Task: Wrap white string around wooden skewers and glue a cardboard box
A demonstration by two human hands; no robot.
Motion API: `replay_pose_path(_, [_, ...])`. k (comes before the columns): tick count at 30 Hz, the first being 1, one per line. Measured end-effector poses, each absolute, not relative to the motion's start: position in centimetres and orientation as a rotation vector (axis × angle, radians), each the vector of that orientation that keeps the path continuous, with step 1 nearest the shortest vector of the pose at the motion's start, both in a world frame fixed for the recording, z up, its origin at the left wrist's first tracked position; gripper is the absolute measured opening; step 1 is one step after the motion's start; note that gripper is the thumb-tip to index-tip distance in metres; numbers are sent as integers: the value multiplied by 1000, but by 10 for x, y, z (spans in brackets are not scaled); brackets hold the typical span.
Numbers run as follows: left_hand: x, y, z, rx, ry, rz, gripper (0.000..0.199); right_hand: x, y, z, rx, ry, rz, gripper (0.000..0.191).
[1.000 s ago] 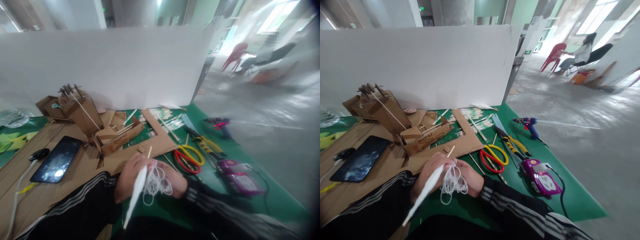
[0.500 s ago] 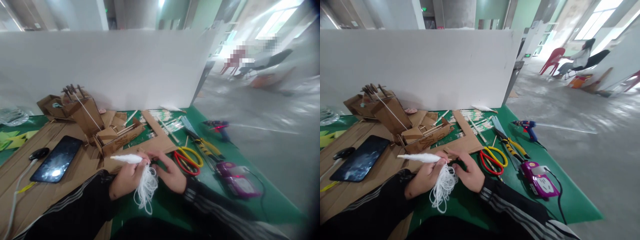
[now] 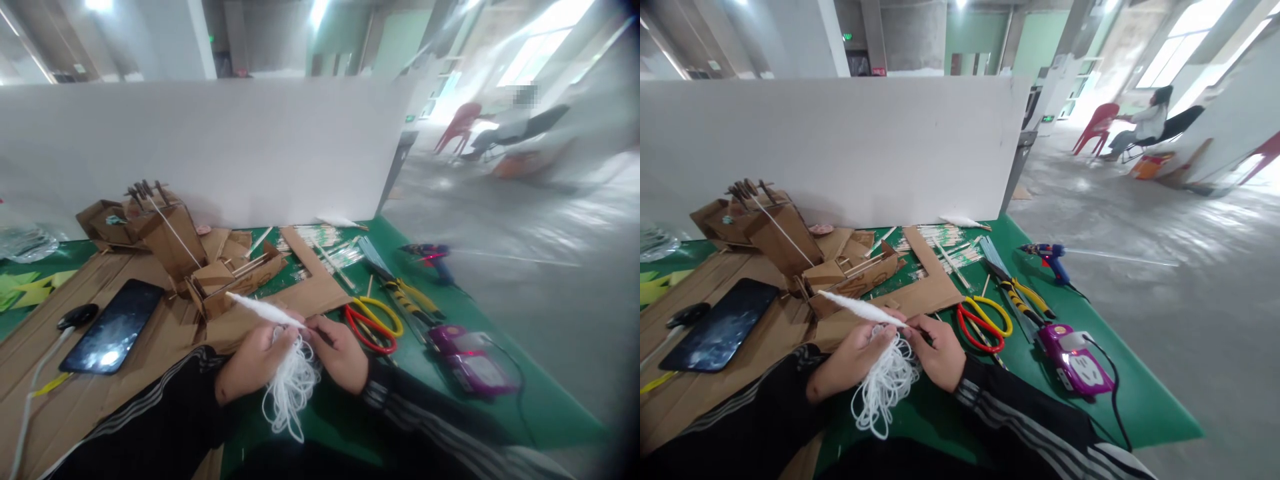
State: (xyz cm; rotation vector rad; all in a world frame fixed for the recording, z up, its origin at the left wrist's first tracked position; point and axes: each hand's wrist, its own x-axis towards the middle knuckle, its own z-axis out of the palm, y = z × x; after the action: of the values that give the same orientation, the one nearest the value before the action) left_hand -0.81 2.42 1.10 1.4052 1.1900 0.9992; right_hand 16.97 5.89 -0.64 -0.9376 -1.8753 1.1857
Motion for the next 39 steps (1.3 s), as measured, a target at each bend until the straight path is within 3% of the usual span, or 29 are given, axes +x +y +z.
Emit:
replay_pose_path(12, [-12, 24, 7, 1605, 1287, 956, 19, 177, 69, 3, -969, -1539, 1202, 23])
replay_pose_path(18, [-12, 20, 6, 1787, 1378, 906, 17, 174, 68, -3, -615, -1138, 1704, 20])
replay_pose_path(21, [-12, 21, 0, 1882, 1362, 870, 32, 172, 65, -6, -570, -1046, 1817, 19])
replay_pose_path(24, [-12, 22, -5, 2063, 1273, 778, 64, 172, 64, -5, -608, -1031, 1765, 19])
replay_pose_path(26, [-11, 21, -7, 2244, 1219, 708, 71, 173, 63, -3, -649, -1047, 1691, 18])
replay_pose_path(30, [-8, 19, -7, 2579, 1292, 656, 35, 174, 62, 4, -730, -1175, 1516, 20])
replay_pose_path(39, [-2, 18, -8, 2723, 1451, 425, 16, 163, 56, -11, -974, -1506, 1229, 29])
